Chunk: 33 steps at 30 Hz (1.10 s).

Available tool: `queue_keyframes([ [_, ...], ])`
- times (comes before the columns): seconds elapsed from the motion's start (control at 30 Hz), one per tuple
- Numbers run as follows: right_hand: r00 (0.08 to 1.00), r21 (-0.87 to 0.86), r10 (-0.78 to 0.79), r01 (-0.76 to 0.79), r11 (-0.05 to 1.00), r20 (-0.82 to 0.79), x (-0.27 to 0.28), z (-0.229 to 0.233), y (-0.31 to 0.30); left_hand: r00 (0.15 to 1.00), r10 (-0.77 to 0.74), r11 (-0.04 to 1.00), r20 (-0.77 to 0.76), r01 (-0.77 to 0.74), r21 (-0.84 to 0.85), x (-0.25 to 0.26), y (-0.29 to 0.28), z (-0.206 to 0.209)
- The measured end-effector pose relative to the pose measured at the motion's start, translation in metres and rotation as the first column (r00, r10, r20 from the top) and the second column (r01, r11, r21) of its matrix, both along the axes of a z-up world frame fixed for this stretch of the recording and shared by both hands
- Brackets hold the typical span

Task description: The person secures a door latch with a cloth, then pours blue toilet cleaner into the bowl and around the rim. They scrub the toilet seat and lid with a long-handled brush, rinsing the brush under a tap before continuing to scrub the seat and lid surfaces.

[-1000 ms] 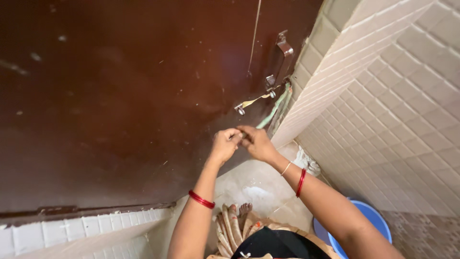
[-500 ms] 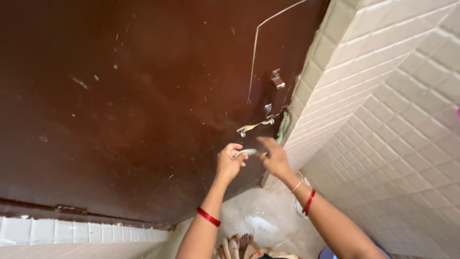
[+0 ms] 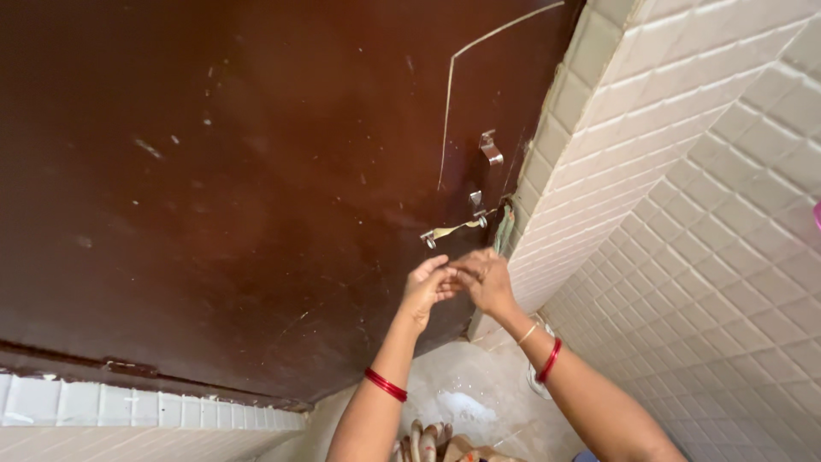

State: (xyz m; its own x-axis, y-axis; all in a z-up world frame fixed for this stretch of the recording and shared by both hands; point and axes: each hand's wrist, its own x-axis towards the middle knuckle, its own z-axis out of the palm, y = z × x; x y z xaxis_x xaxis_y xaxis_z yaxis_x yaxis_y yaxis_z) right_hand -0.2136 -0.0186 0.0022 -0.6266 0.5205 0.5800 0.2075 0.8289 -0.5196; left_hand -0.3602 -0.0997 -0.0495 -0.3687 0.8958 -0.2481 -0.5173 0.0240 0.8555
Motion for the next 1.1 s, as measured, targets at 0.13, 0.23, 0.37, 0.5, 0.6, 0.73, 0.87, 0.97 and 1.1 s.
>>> queue_keyframes([
  [0.13,0.983,-0.278,-0.128,0.087,0.956,-0.13,-0.009,-0.009,0.011,0.941,0.318,0.948,-0.115,-0.312,0.067,-0.001,-0.004,-0.005],
  [0.23,0.967,-0.469,-0.216,0.129,0.874,-0.136,-0.021,-0.003,0.014,0.856,0.444,0.896,-0.265,-0.417,0.155,-0.002,-0.007,0.01],
  [0.37,0.928,-0.565,-0.346,0.213,0.797,-0.137,-0.044,0.007,0.01,0.775,0.432,0.895,-0.461,-0.434,0.109,0.0,-0.012,0.039],
  [0.5,0.908,-0.423,-0.382,0.281,0.861,-0.174,-0.058,0.012,0.007,0.673,0.428,0.871,-0.604,-0.484,0.078,0.004,-0.015,0.06],
  [0.6,0.921,-0.399,-0.377,0.311,0.862,-0.096,-0.062,0.012,0.006,0.586,0.418,0.858,-0.694,-0.506,0.089,0.001,-0.018,0.068],
  [0.73,0.96,-0.226,-0.256,0.226,0.947,-0.113,-0.056,0.008,0.007,0.513,0.425,0.859,-0.746,-0.49,0.152,-0.001,-0.02,0.067],
  [0.87,0.972,-0.148,-0.208,0.192,0.97,-0.105,-0.058,0.006,0.012,0.453,0.448,0.858,-0.771,-0.461,0.227,-0.005,-0.02,0.069],
  [0.97,0.972,-0.127,-0.17,0.15,0.981,-0.16,-0.057,0.004,0.014,0.452,0.388,0.869,-0.803,-0.469,0.157,-0.005,-0.019,0.071],
  [1.1,0.974,-0.156,-0.139,0.112,0.981,-0.176,-0.056,0.004,0.015,0.425,0.405,0.873,-0.81,-0.443,0.204,-0.005,-0.02,0.072],
])
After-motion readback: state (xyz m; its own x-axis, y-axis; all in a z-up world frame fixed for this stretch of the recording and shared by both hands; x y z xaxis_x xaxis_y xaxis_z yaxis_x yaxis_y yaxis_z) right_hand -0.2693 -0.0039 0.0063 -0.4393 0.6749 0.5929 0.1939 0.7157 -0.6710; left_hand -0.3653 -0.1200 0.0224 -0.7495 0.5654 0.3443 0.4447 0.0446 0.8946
